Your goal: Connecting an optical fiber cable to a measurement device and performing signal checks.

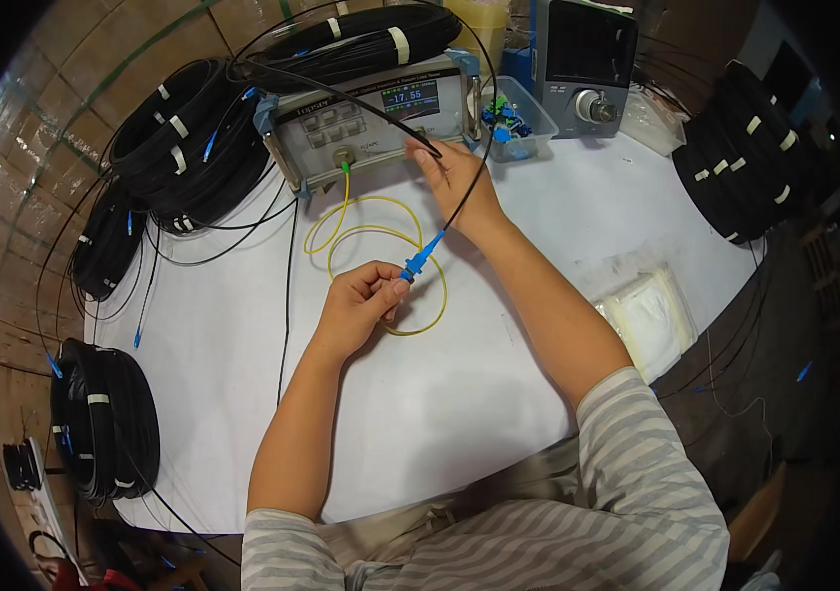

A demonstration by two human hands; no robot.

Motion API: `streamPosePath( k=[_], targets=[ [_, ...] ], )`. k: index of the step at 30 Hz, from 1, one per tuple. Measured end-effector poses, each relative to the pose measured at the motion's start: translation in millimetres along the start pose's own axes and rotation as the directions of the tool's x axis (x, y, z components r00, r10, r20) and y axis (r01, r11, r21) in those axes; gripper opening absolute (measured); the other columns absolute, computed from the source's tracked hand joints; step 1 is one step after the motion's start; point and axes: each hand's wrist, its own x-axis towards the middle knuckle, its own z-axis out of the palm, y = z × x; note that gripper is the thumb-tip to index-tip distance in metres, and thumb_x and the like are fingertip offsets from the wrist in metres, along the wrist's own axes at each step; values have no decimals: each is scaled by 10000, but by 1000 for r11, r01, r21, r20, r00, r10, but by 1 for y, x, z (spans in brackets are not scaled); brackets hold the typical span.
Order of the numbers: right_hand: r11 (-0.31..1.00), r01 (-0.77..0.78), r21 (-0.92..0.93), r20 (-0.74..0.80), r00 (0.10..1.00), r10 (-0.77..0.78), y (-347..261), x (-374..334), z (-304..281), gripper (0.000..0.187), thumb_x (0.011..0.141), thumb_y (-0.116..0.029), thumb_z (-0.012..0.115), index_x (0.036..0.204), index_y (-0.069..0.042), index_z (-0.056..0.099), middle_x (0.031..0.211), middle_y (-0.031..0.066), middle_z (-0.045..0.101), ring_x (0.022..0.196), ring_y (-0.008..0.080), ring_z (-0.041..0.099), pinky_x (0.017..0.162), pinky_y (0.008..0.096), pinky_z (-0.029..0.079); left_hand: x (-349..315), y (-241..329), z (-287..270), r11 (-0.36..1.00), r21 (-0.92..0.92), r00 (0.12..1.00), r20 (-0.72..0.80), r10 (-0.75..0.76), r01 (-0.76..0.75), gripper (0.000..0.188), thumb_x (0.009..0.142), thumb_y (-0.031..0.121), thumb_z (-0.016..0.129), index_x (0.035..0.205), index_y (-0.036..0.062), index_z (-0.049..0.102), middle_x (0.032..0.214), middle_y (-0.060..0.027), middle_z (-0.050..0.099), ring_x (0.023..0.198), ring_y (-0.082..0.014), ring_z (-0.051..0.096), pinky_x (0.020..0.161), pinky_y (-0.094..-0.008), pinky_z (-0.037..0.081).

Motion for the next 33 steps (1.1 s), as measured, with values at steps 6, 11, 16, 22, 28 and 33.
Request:
streamPosePath(
  k=[6, 11, 16, 22, 28, 33],
  targets=[
    [999, -5, 36, 37, 999, 4, -3, 2, -2, 352, 1007, -301, 501, 1140, -22, 670, 1013, 137, 718, 952, 290, 665, 838, 361, 512, 0, -4, -7, 989, -147, 999, -44, 19, -25, 168, 941, 166, 647, 972, 2, 631, 674, 34, 515, 578, -57, 411, 537, -216, 327],
    [999, 23, -30, 36, 999, -22, 10, 4, -1, 349, 993, -282, 549, 1215, -25, 629, 986, 112, 716, 928, 236, 666, 821, 328, 513, 3, -5, -5, 988, -155, 1000, -9, 14, -15, 177, 949, 175, 637, 972, 0, 627, 680, 29, 509, 577, -57, 405, 531, -222, 319],
    [902, -161, 400, -8, 984, 179, -4, -18, 7, 482, 913, -136, 680, 1353, -50, 503, 952, 45, 661, 821, 73, 588, 734, 211, 477, 4, -8, -10, 965, -252, 996, -73, 57, -73, 199, 966, 214, 616, 962, 15, 619, 689, 7, 529, 570, -73, 449, 534, -226, 360],
    [582, -572, 579, 439, 819, 369, -30, -47, -16, 197, 878, -60, 646, 1067, -3, 646, 890, 19, 650, 757, 75, 574, 678, 222, 470, 5, -5, -7, 959, -249, 973, -217, 78, -132, 180, 977, 218, 597, 973, 38, 583, 762, -37, 603, 603, -117, 574, 557, -242, 463],
    [450, -571, 687, 470, 821, 324, -44, -71, -24, 211, 959, -208, 609, 1032, -17, 659, 883, 42, 669, 775, 92, 608, 701, 240, 497, 2, -6, 6, 978, -174, 975, -206, 78, -115, 173, 966, 140, 613, 1054, -8, 594, 855, -60, 647, 678, -112, 605, 600, -257, 512],
    [294, -623, 725, 488, 765, 419, -35, -83, -20, 274, 974, -291, 617, 935, -24, 668, 806, 23, 654, 694, 78, 573, 627, 208, 458, -1, -6, 10, 994, 49, 978, -181, 104, -97, 176, 942, 134, 648, 1042, -11, 639, 922, -53, 671, 780, -111, 630, 727, -263, 550]
  ],
)
